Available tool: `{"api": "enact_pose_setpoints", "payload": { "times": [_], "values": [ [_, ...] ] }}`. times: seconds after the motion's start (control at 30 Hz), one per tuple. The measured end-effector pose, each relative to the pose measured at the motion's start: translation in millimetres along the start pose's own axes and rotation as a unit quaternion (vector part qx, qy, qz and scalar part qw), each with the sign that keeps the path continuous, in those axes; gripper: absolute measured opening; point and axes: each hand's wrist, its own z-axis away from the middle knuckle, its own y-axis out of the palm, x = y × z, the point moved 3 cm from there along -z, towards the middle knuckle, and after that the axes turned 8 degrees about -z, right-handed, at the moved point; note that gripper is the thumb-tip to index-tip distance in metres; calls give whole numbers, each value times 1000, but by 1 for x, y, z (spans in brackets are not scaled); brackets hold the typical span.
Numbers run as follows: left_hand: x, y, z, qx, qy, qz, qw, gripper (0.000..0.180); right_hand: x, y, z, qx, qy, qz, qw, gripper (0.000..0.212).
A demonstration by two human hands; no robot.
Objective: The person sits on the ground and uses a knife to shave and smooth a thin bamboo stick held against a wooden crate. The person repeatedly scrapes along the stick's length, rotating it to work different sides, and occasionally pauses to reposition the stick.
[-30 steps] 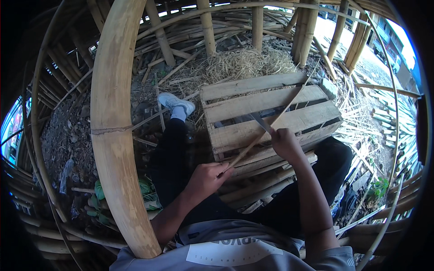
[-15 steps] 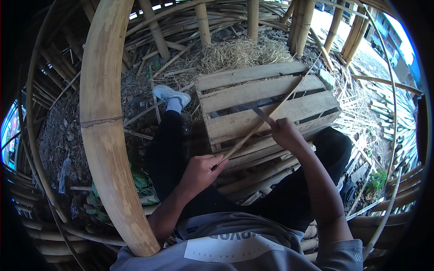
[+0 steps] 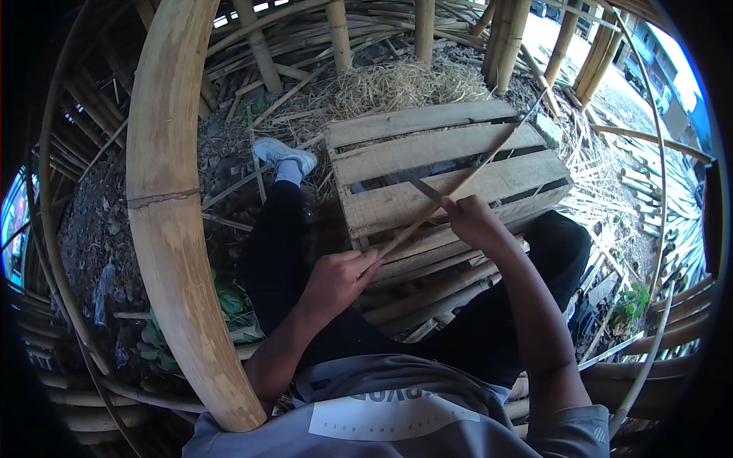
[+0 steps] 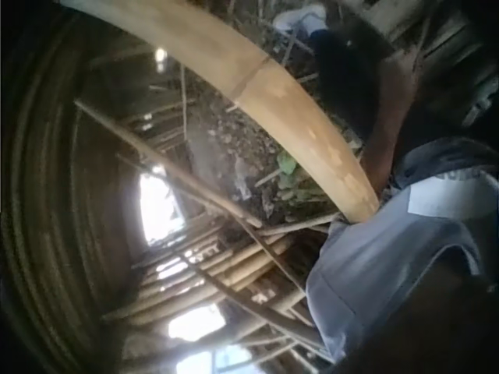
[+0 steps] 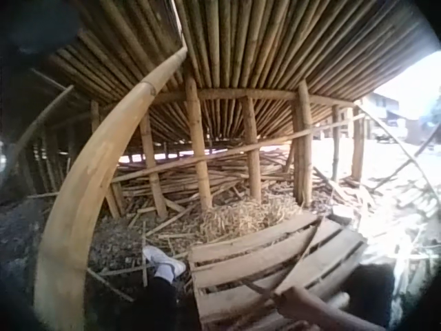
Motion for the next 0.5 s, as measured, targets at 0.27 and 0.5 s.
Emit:
{"api": "enact_pose_setpoints", "payload": {
  "times": [0.27,0.5],
  "values": [
    [-6,-1,-1,-16,28,-61,998,19,9,-5,10,-1,2,22,1000,58],
    [-9,-2,0,-3,27,-76,997,21,-3,16,18,-75,-60,9,995,56]
  ]
}}
